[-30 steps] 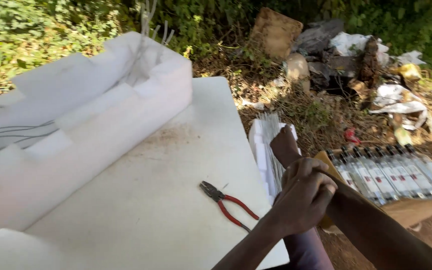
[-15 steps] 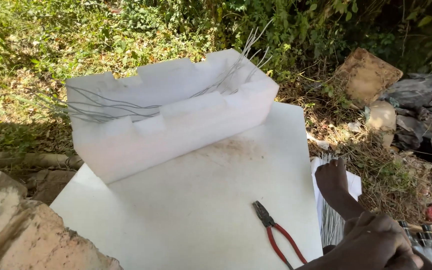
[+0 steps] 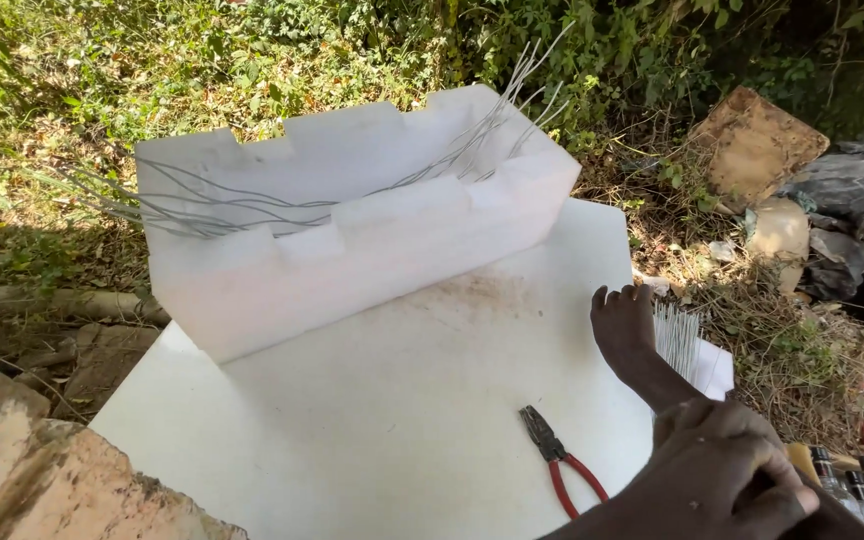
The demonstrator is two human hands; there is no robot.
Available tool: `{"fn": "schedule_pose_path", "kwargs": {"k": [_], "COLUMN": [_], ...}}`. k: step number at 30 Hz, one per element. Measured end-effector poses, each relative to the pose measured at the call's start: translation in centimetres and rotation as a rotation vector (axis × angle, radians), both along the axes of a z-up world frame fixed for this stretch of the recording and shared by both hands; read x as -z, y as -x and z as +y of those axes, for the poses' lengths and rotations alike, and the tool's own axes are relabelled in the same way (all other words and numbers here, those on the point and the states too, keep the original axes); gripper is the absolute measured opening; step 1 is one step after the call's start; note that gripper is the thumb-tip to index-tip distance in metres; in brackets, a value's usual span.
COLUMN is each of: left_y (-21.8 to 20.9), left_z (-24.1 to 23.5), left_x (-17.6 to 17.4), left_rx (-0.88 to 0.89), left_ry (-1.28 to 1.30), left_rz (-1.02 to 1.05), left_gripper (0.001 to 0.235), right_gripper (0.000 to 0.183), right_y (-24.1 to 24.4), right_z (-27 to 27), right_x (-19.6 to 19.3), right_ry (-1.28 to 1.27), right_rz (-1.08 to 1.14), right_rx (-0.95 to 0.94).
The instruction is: The person uses pliers to cut a long piece of thin metal wire on a white work surface. They repeatedly measure and cut segments of the wire, placing the cut pieces into a white styrofoam container.
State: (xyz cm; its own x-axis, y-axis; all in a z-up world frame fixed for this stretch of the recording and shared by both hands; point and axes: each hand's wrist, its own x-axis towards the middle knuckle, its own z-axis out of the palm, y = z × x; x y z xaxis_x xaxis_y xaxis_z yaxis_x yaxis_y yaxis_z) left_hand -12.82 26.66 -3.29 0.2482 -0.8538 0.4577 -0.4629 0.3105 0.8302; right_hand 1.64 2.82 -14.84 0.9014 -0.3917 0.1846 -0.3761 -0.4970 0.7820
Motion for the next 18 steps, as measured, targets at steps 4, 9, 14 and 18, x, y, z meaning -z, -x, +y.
{"fn": "schedule_pose_path", "kwargs": {"k": [4,9,14,18], "left_y": [-1.6,-2.0,-13.8,-25.9], "left_z": [-1.7,0.3,1.3,4.8], "left_x": [0.6,0.8,-0.2,-5.6], "left_rx": [-0.134,0.155,-0.028,-0.595], "left_ry": [-0.075,-0.068,0.288,0.382], "left_rz": [-0.193,-0.026,-0.134,-0.243], "left_gripper": [0.048,0.060,0.016,0.008], "right_gripper": [0.052,0.055,0.045,0.053], "right_y": [-1.4,-1.8,2.2,4.8], "right_z": [0.6,-0.3,3.1,5.4], "right_x": [0.4,2.9,0.4,1.0], "right_ry": [-0.053,-0.147,-0.618,-1.106], "right_rz": [0.008,-0.216,-0.434,-0.632], "right_rx": [-0.003,-0.165,-0.278,-0.580]}}
